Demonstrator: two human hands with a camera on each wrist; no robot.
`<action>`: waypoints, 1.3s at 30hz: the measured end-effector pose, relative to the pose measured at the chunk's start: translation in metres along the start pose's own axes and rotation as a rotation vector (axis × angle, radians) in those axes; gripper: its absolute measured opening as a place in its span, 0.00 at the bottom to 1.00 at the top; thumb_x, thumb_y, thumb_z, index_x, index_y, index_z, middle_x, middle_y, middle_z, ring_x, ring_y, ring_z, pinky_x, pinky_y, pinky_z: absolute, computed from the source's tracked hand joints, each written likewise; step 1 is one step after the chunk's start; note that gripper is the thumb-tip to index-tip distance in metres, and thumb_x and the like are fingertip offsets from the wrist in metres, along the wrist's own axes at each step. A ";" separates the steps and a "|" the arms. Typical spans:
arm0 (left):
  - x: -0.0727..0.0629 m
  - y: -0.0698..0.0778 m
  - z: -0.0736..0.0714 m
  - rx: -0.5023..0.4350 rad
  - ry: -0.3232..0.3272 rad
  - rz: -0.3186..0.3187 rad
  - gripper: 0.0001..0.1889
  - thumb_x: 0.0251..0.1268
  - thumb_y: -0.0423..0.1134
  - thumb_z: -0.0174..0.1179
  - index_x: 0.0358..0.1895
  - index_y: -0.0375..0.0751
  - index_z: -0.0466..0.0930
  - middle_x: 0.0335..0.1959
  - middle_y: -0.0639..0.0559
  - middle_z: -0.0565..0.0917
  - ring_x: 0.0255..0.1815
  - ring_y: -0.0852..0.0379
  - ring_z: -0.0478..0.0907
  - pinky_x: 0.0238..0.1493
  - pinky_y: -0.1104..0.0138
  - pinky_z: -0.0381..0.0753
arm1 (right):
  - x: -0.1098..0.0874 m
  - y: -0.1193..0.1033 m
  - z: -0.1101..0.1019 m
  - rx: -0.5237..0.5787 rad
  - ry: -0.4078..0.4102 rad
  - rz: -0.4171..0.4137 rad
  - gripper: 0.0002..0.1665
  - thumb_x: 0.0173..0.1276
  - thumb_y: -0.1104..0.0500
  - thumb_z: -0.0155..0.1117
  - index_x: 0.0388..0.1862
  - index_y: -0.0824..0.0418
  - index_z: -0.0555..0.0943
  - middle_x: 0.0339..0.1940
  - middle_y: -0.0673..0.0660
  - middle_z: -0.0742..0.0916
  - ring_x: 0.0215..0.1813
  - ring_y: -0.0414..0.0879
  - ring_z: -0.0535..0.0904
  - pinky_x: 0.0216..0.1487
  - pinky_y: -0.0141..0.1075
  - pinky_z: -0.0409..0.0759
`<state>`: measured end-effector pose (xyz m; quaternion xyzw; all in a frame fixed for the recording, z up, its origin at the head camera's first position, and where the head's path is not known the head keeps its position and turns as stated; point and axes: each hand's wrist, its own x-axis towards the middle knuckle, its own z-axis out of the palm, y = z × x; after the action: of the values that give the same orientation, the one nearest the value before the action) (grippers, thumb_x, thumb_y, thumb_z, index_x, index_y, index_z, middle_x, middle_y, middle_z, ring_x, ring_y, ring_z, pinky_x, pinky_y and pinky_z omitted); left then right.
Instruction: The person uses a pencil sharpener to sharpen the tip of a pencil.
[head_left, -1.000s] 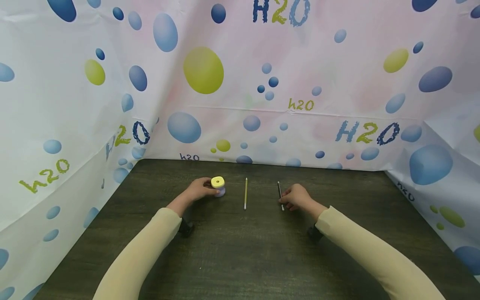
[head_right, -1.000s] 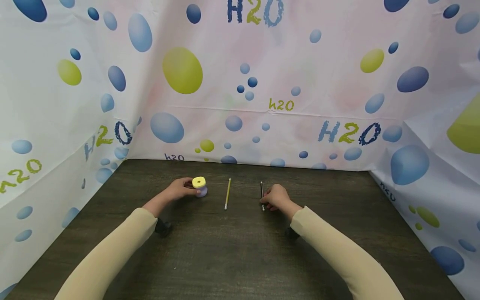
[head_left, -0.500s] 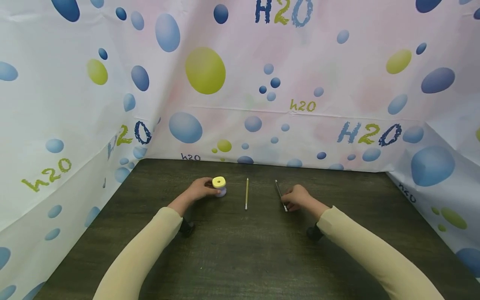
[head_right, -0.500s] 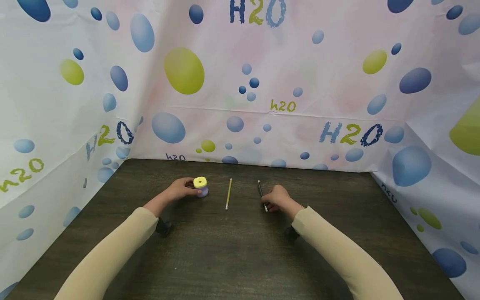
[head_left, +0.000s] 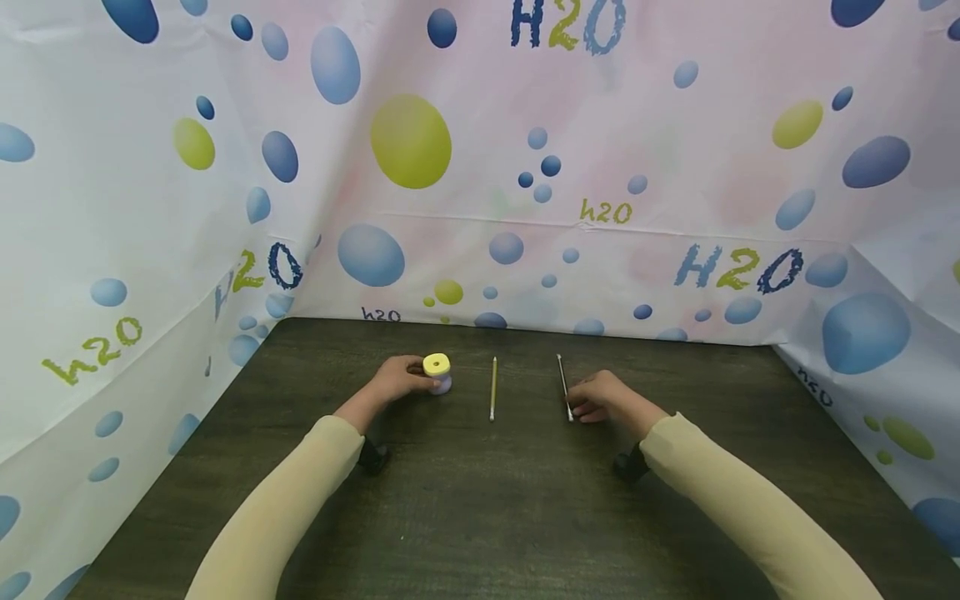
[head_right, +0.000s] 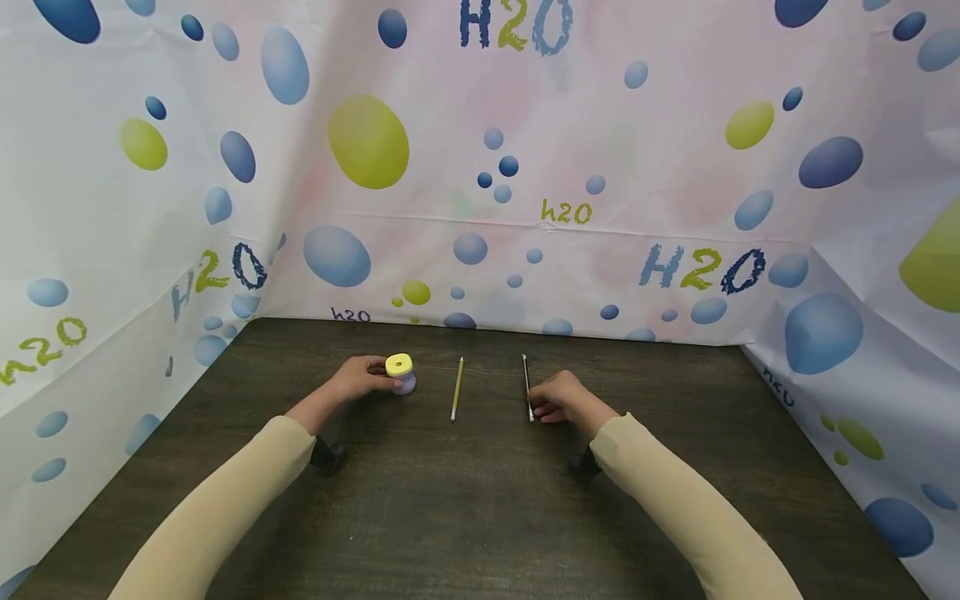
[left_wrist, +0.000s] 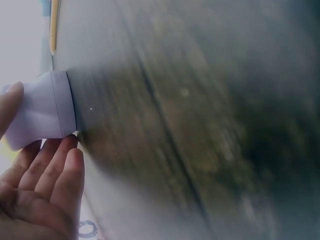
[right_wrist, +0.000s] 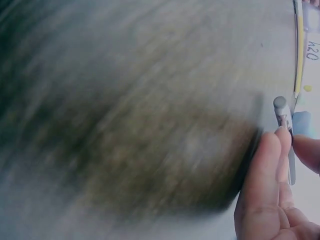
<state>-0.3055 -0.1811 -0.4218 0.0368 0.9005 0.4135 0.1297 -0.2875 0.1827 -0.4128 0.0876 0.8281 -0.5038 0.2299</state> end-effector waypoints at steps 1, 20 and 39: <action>0.000 0.000 0.000 -0.005 0.000 -0.005 0.35 0.69 0.43 0.67 0.73 0.29 0.67 0.72 0.31 0.74 0.73 0.35 0.71 0.73 0.45 0.72 | 0.000 0.000 0.000 0.007 -0.003 0.005 0.30 0.74 0.62 0.59 0.70 0.79 0.70 0.38 0.56 0.86 0.29 0.38 0.82 0.38 0.35 0.88; -0.002 0.011 -0.014 0.013 0.044 0.028 0.35 0.68 0.44 0.67 0.72 0.28 0.69 0.69 0.31 0.76 0.70 0.35 0.74 0.69 0.46 0.76 | -0.006 0.002 -0.012 0.213 -0.073 -0.034 0.29 0.75 0.65 0.56 0.70 0.82 0.67 0.32 0.52 0.85 0.31 0.37 0.84 0.38 0.31 0.88; -0.025 0.035 -0.028 -0.031 0.051 0.103 0.35 0.70 0.43 0.66 0.73 0.29 0.67 0.71 0.30 0.74 0.73 0.35 0.72 0.71 0.46 0.75 | -0.040 -0.013 -0.032 0.224 -0.199 -0.171 0.34 0.81 0.60 0.52 0.76 0.80 0.58 0.36 0.44 0.90 0.36 0.33 0.85 0.43 0.27 0.87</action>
<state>-0.2903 -0.1828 -0.3727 0.0707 0.8939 0.4341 0.0860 -0.2671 0.2082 -0.3711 -0.0085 0.7442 -0.6169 0.2559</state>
